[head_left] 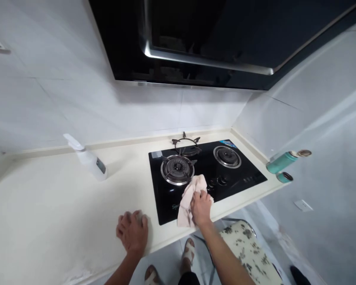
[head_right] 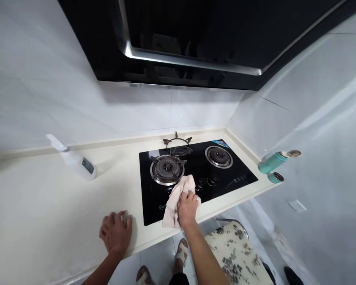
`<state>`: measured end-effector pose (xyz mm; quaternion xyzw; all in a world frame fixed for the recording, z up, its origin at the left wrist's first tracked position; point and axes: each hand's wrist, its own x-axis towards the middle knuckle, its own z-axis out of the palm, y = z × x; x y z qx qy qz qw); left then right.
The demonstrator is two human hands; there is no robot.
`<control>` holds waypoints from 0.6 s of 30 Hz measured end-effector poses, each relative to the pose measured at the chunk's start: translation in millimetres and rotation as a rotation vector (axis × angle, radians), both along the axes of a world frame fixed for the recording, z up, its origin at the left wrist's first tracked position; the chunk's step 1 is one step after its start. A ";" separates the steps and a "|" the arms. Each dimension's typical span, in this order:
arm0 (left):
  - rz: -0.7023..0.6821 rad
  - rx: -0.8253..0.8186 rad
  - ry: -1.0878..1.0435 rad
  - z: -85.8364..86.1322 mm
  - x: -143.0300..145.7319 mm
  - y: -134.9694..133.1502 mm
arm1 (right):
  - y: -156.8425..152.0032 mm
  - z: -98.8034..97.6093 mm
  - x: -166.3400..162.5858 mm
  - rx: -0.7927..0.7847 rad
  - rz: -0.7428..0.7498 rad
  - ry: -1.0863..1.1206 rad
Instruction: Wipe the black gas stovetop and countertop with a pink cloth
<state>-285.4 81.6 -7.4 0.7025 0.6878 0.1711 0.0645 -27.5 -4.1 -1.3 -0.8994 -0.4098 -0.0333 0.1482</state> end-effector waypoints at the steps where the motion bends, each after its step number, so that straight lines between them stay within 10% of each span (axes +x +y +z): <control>1: 0.001 0.000 -0.009 0.9 0.4 -0.1 | -13.4 -7.0 -11.3 0.061 0.024 0.010; 6: -0.006 -0.025 -0.033 1.1 -1.2 0.2 | -68.7 -30.0 -48.1 0.448 0.263 0.275; 10: -0.007 -0.048 -0.042 -1.0 -3.8 0.9 | -108.3 -17.5 -26.9 0.657 0.184 0.633; 18: 0.020 -0.070 -0.036 -3.2 -4.0 2.7 | -180.4 11.5 178.0 0.592 -0.292 0.314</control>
